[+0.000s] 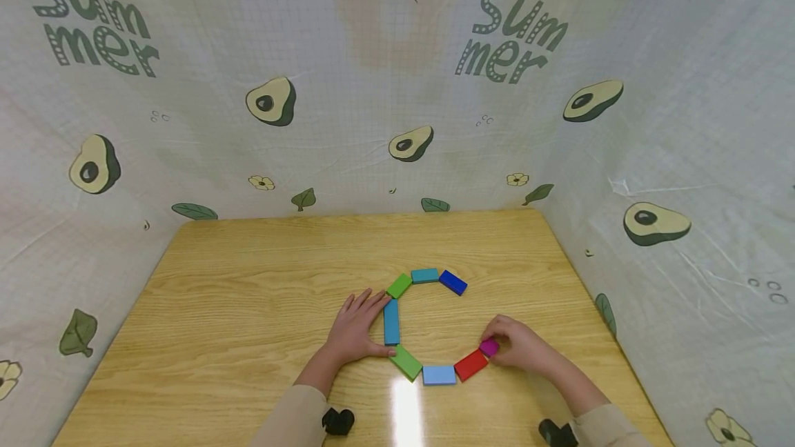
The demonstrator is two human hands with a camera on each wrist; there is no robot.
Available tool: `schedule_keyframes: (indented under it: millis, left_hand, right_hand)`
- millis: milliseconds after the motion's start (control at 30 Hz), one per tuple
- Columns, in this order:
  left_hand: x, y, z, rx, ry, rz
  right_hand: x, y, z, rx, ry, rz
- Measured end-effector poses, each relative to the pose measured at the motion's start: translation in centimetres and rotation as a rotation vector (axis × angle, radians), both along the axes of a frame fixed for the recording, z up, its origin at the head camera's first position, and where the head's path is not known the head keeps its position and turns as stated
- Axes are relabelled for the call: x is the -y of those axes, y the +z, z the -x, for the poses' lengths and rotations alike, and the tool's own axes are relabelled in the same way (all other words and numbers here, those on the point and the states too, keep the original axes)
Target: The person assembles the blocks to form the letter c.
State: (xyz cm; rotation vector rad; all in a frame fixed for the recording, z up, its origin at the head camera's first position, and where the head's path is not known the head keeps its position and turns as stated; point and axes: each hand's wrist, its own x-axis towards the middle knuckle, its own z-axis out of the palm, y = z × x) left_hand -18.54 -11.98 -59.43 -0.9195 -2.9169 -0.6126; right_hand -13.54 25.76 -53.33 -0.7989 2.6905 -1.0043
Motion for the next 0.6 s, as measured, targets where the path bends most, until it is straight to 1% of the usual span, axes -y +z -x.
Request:
schedule_keyframes:
  millis: [267, 467, 600]
  left_hand:
    - [-0.01, 0.12, -0.04, 0.013, 0.005, 0.007]
    - [-0.01, 0.01, -0.01, 0.006, 0.001, 0.005]
    - [0.01, -0.05, 0.05, 0.009, -0.001, 0.003]
  right_hand:
    - [0.19, 0.2, 0.13, 0.04, -0.009, -0.006]
    - [0.29, 0.34, 0.21, 0.032, -0.004, -0.022]
    - [0.37, 0.48, 0.27, 0.042, -0.005, -0.034]
